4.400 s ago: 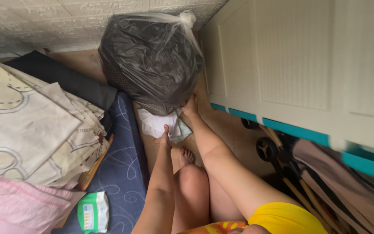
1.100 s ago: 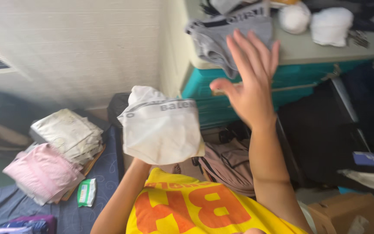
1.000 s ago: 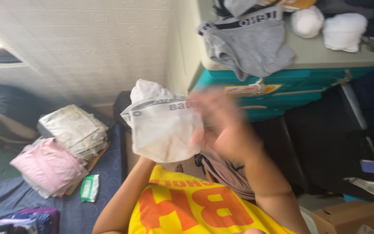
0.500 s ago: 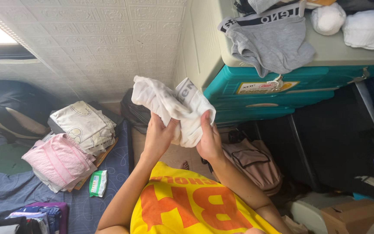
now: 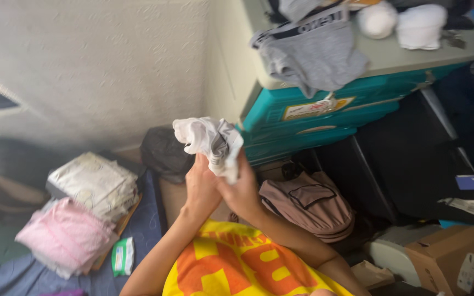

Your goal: The person picks up clothes and backpacks from a cluttered area, places items into a larger blue suitcase, and folds small garments by hand.

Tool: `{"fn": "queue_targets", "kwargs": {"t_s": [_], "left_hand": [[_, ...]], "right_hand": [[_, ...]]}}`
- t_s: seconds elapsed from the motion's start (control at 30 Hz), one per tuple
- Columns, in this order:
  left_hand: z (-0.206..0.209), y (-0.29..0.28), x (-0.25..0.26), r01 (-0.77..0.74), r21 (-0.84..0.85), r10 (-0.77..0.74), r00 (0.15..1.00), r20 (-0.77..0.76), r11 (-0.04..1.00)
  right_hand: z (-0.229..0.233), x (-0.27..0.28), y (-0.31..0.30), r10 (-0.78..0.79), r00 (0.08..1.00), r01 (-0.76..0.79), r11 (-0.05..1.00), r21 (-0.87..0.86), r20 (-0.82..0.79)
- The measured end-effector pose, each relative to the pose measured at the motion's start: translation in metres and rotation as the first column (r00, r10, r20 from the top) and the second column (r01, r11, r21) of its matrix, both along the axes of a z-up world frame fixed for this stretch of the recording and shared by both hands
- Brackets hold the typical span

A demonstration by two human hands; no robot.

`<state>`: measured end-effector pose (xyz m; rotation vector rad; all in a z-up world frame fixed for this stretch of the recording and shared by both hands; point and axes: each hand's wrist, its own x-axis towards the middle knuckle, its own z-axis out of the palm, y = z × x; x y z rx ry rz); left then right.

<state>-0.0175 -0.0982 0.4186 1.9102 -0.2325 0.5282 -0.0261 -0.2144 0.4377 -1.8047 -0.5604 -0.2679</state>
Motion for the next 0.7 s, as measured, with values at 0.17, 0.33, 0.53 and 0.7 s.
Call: {"fn": "queue_targets", "kwargs": {"t_s": [0.17,0.33,0.53,0.7], "left_hand": [[0.008,0.016,0.014,0.011,-0.182,-0.088,0.903,-0.420,0.983],[0.010,0.039,0.036,0.075,-0.777,-0.326,0.929,-0.172,0.625],[0.017,0.034,0.036,0.056,-0.897,-0.433,0.887,-0.157,0.439],[0.006,0.026,0.031,0.070,-0.937,-0.494,0.862,-0.116,0.343]], "right_hand": [[0.045,0.014,-0.060,0.060,0.838,0.406,0.595,0.693,-0.543],[0.150,-0.008,-0.141,-0.324,0.940,0.292,0.595,0.749,-0.108],[0.183,0.108,-0.175,-0.216,0.748,0.610,0.595,-0.523,0.627],[0.175,0.151,-0.094,0.123,0.925,0.271,0.448,-0.852,0.359]]}}
